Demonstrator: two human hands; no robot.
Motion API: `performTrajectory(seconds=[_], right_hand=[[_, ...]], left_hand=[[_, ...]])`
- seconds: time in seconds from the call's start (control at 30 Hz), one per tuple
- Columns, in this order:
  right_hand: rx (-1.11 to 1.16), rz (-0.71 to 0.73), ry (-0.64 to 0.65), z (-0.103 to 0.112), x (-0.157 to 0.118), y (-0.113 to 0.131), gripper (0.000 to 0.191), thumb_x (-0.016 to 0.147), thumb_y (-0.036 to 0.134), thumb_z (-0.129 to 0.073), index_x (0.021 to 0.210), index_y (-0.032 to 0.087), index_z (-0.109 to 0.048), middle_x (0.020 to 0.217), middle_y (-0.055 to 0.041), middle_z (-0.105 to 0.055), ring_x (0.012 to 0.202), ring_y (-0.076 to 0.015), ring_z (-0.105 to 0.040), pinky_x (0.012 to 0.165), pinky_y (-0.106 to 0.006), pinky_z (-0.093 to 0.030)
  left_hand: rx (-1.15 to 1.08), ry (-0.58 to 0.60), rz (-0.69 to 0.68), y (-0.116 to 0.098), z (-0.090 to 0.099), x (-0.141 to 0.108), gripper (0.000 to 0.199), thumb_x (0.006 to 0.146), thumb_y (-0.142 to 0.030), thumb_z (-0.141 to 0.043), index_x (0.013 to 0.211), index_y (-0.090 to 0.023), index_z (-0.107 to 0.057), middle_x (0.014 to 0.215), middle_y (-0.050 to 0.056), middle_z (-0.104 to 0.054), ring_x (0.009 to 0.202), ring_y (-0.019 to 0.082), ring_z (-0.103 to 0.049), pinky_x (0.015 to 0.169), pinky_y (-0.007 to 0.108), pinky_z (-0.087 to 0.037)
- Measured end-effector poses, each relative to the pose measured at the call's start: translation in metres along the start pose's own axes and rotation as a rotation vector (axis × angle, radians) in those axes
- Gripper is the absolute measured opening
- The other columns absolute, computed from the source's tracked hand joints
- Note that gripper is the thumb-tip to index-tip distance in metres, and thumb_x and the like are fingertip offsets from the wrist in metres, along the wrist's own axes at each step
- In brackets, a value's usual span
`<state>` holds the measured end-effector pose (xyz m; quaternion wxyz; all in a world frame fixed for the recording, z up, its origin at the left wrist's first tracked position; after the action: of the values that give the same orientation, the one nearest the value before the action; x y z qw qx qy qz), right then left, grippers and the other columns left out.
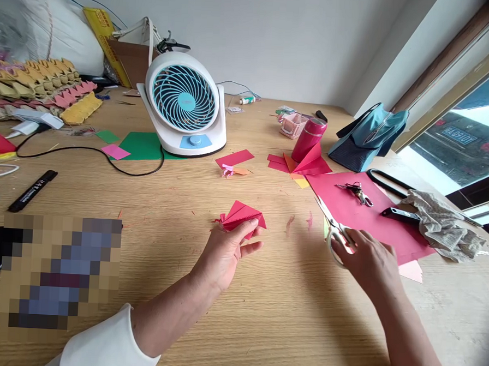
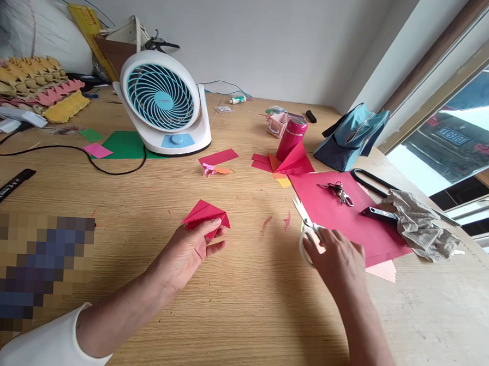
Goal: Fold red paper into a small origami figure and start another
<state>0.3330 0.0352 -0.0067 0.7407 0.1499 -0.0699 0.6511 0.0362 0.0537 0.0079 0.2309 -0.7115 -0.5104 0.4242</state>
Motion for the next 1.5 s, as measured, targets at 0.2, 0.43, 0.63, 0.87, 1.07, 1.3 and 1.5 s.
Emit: performTrajectory(seconds=[0.2,0.43,0.63,0.87,1.07,1.3,1.5], right_hand=[[-0.171,-0.202,0.201,-0.008,0.0,-0.059,0.05,0.082,0.068,-0.051,0.086,0.022,-0.07,0.087,-0.0102,-0.067,0.074,-0.0283,-0.063,0.064,-0.037,-0.037],[0.094,-0.191,-0.035,0.023,-0.004,-0.024,0.045,0.087,0.059,-0.051,0.092,0.02,-0.071,0.097,-0.0152,-0.069,0.081,-0.03,-0.066,0.068,-0.042,-0.046],[1.195,0.05,0.395,0.035,-0.002,0.116,0.038,0.088,0.054,-0.064,0.105,0.02,-0.065,0.099,-0.0086,-0.07,0.09,-0.0204,-0.067,0.08,-0.033,-0.053],[1.337,0.057,0.428,0.024,-0.001,0.142,0.036,0.082,0.051,-0.072,0.077,0.017,-0.06,0.068,0.0002,-0.057,0.064,-0.0123,-0.051,0.059,-0.026,-0.041],[1.189,0.083,0.384,0.019,-0.006,0.128,0.031,0.09,0.045,-0.061,0.077,0.018,-0.058,0.072,-0.0011,-0.057,0.065,-0.0129,-0.049,0.059,-0.027,-0.037],[1.267,0.048,0.446,-0.003,-0.013,0.123,0.034,0.088,0.049,-0.062,0.077,0.017,-0.058,0.069,-0.0003,-0.057,0.063,-0.0125,-0.049,0.059,-0.027,-0.038],[1.268,0.047,0.521,-0.022,-0.025,0.126,0.037,0.09,0.052,-0.06,0.08,0.017,-0.057,0.067,0.0015,-0.053,0.061,-0.0114,-0.046,0.056,-0.026,-0.035]], left_hand=[[0.017,0.006,-0.001,0.004,0.001,0.001,0.031,0.061,-0.029,-0.09,0.083,-0.017,-0.073,0.08,0.001,-0.064,0.074,0.011,-0.057,0.059,0.023,-0.057],[0.026,0.042,0.02,0.007,-0.003,-0.005,0.033,0.056,-0.031,-0.093,0.078,-0.017,-0.073,0.08,0.001,-0.062,0.077,0.012,-0.054,0.058,0.022,-0.055],[0.093,0.069,0.082,0.021,-0.008,-0.013,0.038,0.056,-0.037,-0.093,0.084,-0.019,-0.074,0.085,0.002,-0.064,0.081,0.013,-0.054,0.059,0.021,-0.052],[0.254,0.172,0.059,0.022,-0.013,-0.015,0.037,0.063,-0.042,-0.088,0.087,-0.018,-0.074,0.084,0.003,-0.066,0.085,0.014,-0.057,0.063,0.021,-0.049],[0.453,0.296,-0.031,0.015,-0.014,-0.005,0.041,0.074,-0.052,-0.077,0.093,-0.016,-0.074,0.089,0.005,-0.07,0.083,0.015,-0.061,0.065,0.023,-0.049],[0.727,0.336,-0.198,0.026,-0.002,0.009,0.033,0.084,-0.045,-0.068,0.088,-0.013,-0.072,0.08,0.004,-0.065,0.075,0.014,-0.056,0.066,0.024,-0.045],[0.899,0.313,-0.353,0.026,-0.002,0.01,0.026,0.089,-0.035,-0.06,0.072,-0.016,-0.063,0.068,0.0,-0.057,0.065,0.012,-0.05,0.063,0.023,-0.039]])
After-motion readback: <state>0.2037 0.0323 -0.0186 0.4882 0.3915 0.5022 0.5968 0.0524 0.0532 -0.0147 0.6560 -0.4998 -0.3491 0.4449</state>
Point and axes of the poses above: each hand's wrist, its own x-axis towards the middle knuckle, its own z-axis out of the back of the hand, y = z × x, the point moved 5 cm from there along x, towards the middle knuckle
